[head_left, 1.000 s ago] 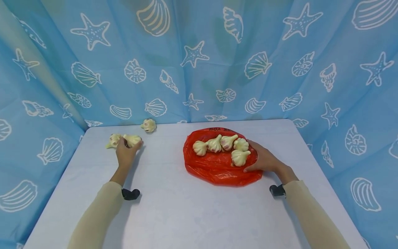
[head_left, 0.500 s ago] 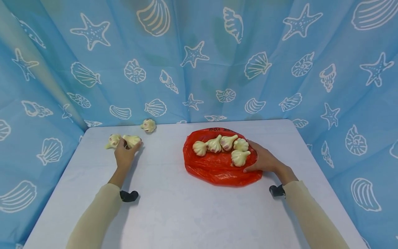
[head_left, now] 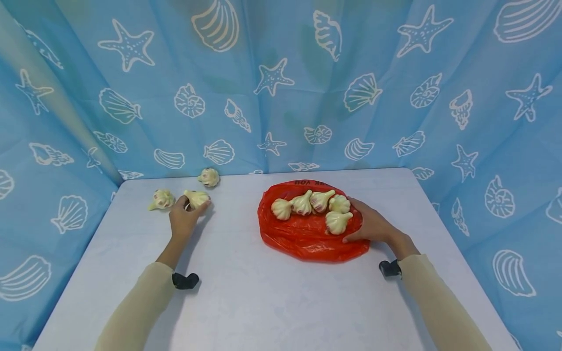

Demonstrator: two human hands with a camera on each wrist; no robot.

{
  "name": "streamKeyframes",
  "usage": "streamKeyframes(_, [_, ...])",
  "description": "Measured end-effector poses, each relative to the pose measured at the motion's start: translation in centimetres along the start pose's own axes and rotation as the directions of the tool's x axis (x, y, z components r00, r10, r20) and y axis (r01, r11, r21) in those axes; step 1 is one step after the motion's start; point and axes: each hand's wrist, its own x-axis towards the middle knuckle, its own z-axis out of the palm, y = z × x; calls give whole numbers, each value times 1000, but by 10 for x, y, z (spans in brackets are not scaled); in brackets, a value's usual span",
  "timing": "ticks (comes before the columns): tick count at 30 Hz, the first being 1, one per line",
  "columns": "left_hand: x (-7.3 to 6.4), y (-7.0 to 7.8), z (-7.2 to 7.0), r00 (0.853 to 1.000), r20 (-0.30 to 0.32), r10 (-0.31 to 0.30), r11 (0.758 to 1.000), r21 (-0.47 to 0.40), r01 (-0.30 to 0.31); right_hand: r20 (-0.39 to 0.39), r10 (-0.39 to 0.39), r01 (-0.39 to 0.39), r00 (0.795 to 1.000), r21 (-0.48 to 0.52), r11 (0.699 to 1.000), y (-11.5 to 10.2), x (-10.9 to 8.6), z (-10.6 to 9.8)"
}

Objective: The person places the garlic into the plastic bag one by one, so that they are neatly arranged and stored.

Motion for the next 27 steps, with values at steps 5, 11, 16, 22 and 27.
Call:
streamKeyframes(5, [-3, 9, 4, 999, 19, 49, 999, -14, -48, -1, 2, -2, 1000, 9, 1000, -1, 0, 0])
streamKeyframes(11, [-7, 23, 9, 991, 102, 82, 997, 2, -82, 7, 5, -5, 1000, 26, 1000, -2, 0, 1])
streamKeyframes(16, [-9, 34, 14, 982, 132, 132, 991, -27, -129, 7, 3, -3, 1000, 28, 1000, -3, 0, 0])
streamKeyframes(22, [-14, 52, 23, 958, 161, 238, 970, -80, -228, 3, -4, 4, 1000, 25, 1000, -2, -1, 1])
streamKeyframes(27, [-19, 66, 32, 930, 201, 307, 949, -133, -285, 1, 1, -1, 1000, 40, 999, -3, -2, 0])
